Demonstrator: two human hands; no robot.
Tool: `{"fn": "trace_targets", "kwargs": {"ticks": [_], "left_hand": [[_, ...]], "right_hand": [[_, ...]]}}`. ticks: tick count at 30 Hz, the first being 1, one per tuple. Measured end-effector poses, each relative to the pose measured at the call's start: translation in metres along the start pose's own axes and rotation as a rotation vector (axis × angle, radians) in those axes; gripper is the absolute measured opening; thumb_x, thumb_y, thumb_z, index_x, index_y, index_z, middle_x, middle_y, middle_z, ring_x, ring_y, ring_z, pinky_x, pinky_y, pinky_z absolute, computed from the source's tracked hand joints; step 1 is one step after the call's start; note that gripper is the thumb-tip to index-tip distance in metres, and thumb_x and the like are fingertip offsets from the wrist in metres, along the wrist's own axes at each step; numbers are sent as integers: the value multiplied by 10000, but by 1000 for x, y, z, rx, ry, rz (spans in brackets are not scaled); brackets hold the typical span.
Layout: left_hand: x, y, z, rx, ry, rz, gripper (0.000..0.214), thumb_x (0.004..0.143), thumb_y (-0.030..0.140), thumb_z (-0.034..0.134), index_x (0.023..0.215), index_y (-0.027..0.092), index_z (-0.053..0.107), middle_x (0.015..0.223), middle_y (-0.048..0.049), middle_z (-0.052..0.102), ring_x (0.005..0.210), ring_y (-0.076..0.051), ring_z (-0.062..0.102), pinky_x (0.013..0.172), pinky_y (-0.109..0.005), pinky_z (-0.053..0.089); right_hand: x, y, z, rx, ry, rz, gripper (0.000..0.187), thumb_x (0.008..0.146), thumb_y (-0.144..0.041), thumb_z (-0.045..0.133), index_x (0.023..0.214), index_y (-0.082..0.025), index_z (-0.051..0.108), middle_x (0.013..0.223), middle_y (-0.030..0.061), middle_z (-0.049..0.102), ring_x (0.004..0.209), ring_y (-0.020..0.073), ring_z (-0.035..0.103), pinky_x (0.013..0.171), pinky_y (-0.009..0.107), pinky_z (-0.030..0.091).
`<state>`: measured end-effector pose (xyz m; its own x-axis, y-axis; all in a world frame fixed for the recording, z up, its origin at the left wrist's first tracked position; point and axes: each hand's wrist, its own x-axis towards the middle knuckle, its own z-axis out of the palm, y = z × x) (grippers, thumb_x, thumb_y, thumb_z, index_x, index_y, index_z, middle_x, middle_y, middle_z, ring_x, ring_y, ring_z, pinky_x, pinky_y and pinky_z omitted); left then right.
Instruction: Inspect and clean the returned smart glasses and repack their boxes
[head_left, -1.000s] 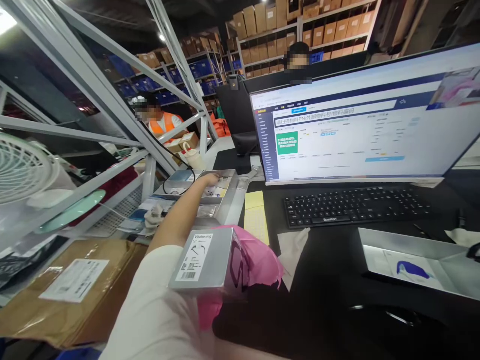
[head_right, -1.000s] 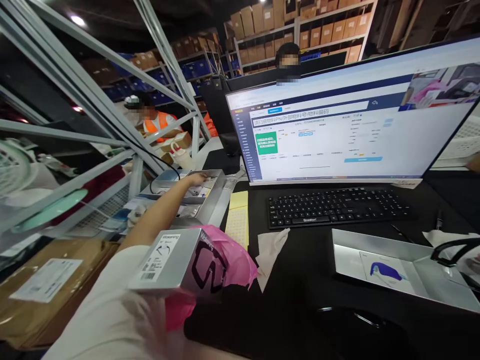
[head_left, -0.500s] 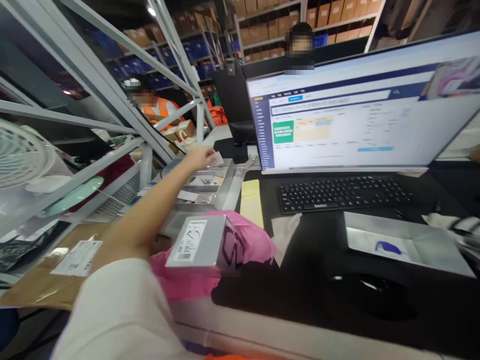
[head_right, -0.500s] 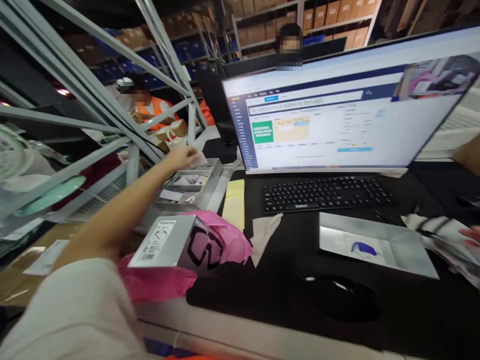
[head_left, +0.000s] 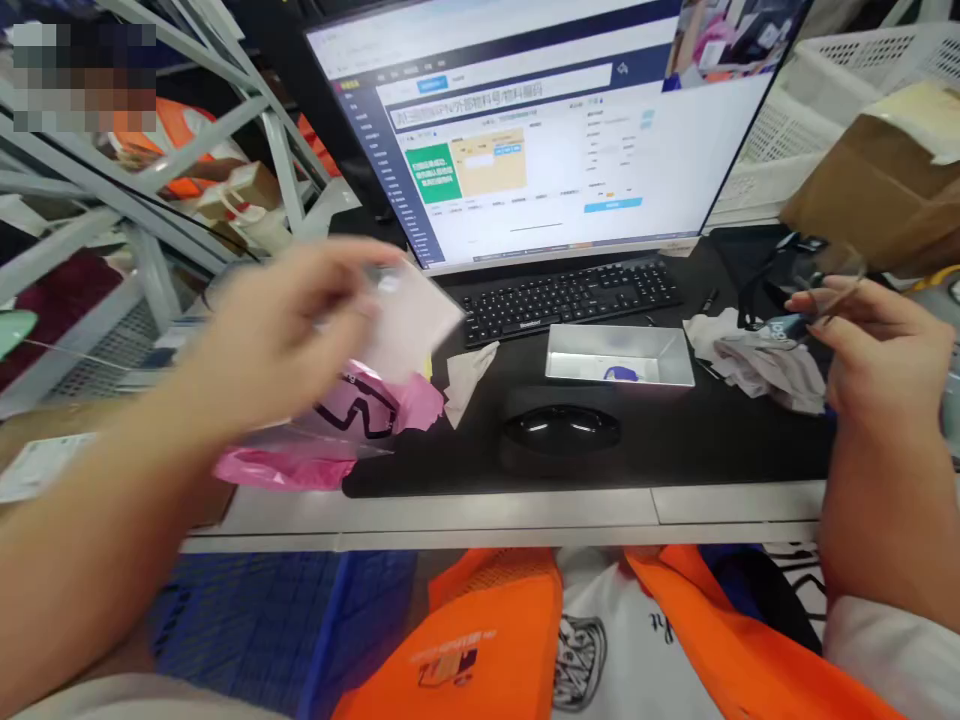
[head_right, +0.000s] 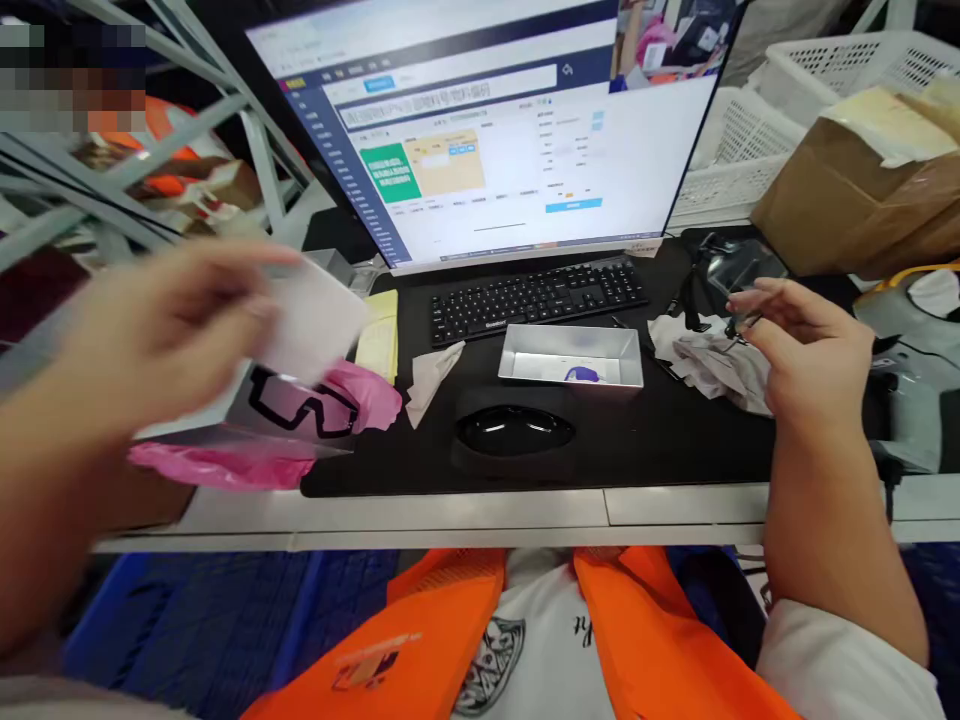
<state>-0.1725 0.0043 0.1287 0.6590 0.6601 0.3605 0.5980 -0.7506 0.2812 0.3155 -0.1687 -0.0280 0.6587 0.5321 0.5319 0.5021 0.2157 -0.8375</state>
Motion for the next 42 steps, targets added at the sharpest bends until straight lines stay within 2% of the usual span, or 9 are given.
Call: {"fn": "trace_targets", "kwargs": {"ticks": [5, 7, 10, 15, 25, 30, 34, 38, 42], "left_hand": [[0, 68, 123, -56, -318, 255, 456, 976, 266, 461, 1424, 257, 548, 1070, -31, 753, 986, -206, 724, 887, -342, 573], [-1, 76, 154, -57, -401, 311, 439, 982, 247, 488, 1415, 252, 558, 988, -30, 763, 919, -203, 721, 845, -342, 562], [-2, 78, 177, 29, -419, 426, 322, 989, 238, 522, 1277, 232, 665, 909, -51, 755, 880, -215, 701, 810, -357, 537], [-7, 75, 183, 82, -354, 533, 229, 999, 266, 533, 1089, 236, 741, 882, -70, 749, 835, -212, 679, 727, -359, 519], [-30, 66, 177, -116, -124, 479, 164, 974, 235, 571, 1027, 259, 725, 988, -57, 762, 905, -202, 681, 808, -392, 575], [-47, 62, 176, -113, -41, 467, 158, 949, 280, 623, 1077, 254, 710, 1168, -93, 726, 1159, -253, 644, 990, -460, 558], [-55, 55, 177, -69, -99, 440, 347, 902, 432, 693, 1193, 243, 692, 1466, -167, 552, 1430, -351, 466, 1129, -575, 467], [-62, 46, 183, -58, -220, 358, 535, 806, 563, 771, 1231, 252, 676, 1636, -189, 344, 1538, -400, 310, 1193, -641, 375], [-66, 43, 190, -58, -305, 336, 533, 816, 585, 750, 1203, 228, 675, 1664, -205, 290, 1564, -423, 246, 1207, -706, 299]], "right_hand": [[17, 11, -35, -465, -66, -128, 366, 780, -322, 748, 1127, -211, 781, 1036, 68, 774, 999, 234, 722, 959, 366, 538], [30, 15, -47, -650, -98, -210, 335, 853, -321, 692, 1156, -195, 764, 1127, 79, 759, 1081, 218, 695, 1012, 317, 490], [55, 27, -64, -892, -148, -210, 376, 920, -313, 622, 1254, -163, 710, 1245, 118, 715, 1167, 225, 644, 1033, 295, 428], [76, 57, -69, -1225, -306, -32, 420, 940, -350, 576, 1295, -149, 678, 1219, 173, 705, 1099, 288, 619, 865, 374, 367], [57, 87, -12, -1376, -405, 96, 378, 942, -330, 511, 1155, -44, 635, 1101, 259, 683, 1047, 359, 628, 877, 433, 332], [60, 94, 3, -1386, -416, 141, 389, 945, -321, 511, 1158, -10, 607, 1098, 288, 670, 1066, 385, 632, 905, 460, 336], [61, 91, -2, -1357, -445, 196, 498, 909, -423, 597, 1197, -18, 621, 1171, 291, 655, 1119, 414, 604, 920, 486, 372], [49, 75, -20, -1148, -438, 108, 591, 943, -525, 552, 1333, -83, 595, 1332, 271, 596, 1231, 405, 541, 960, 505, 397], [22, 64, -34, -1038, -596, 85, 580, 944, -578, 552, 1333, -156, 630, 1329, 185, 643, 1192, 345, 594, 951, 437, 449]]}}
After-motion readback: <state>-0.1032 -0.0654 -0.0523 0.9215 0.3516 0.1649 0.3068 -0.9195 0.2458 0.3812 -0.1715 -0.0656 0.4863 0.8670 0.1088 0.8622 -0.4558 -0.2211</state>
